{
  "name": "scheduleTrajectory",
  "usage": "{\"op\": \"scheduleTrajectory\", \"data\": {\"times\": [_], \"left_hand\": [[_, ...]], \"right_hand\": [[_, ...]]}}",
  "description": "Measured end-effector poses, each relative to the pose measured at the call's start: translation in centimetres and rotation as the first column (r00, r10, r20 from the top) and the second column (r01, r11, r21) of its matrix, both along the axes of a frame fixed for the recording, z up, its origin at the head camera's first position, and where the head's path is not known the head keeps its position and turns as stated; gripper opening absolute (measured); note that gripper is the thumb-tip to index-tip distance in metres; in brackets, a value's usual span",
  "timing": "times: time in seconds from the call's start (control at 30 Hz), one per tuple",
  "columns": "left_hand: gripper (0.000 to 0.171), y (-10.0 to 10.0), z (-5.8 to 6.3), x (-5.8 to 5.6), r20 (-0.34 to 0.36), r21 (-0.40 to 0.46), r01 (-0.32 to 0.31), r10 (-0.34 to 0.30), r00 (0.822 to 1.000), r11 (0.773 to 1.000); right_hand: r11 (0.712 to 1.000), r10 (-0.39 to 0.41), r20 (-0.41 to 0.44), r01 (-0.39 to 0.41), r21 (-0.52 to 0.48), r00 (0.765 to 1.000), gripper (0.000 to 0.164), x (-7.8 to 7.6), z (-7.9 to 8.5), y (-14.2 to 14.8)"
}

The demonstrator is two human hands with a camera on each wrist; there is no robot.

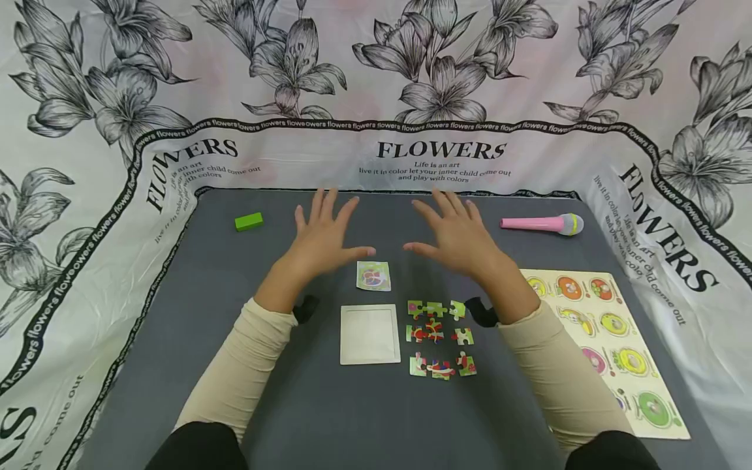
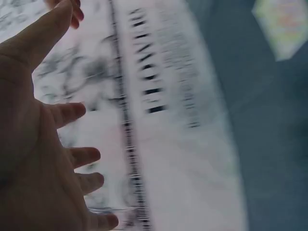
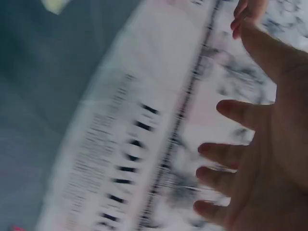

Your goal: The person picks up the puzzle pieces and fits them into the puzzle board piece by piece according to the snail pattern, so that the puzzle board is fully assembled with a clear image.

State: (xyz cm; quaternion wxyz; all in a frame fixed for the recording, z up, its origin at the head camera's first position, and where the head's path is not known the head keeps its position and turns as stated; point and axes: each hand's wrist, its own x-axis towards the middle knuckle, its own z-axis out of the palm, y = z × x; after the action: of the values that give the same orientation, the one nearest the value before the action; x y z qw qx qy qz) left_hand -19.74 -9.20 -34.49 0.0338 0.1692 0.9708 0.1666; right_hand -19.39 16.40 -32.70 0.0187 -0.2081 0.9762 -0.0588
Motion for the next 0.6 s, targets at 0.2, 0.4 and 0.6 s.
{"op": "scheduleTrajectory", "data": {"times": [0.2, 0.4, 0.6], "left_hand": [[0.100, -1.8, -5.8, 2.7, 0.155, -0.020, 0.064, -0.061, 0.986, 0.998], [0.109, -3.2, -9.8, 6.2, 0.376, -0.039, 0.117, -0.094, 0.922, 0.992], [0.109, -3.3, -12.1, 7.6, 0.409, -0.030, 0.117, -0.095, 0.908, 0.993]], "right_hand": [[0.993, 0.116, 0.001, -0.116, 0.015, 0.993, 0.070, 0.7, -6.7, 0.3], [0.987, 0.159, 0.072, -0.157, -0.028, 0.985, 0.038, 2.3, -10.9, 0.5], [0.989, 0.141, 0.121, -0.135, -0.060, 0.983, 0.025, 3.4, -12.7, 0.9]]}}
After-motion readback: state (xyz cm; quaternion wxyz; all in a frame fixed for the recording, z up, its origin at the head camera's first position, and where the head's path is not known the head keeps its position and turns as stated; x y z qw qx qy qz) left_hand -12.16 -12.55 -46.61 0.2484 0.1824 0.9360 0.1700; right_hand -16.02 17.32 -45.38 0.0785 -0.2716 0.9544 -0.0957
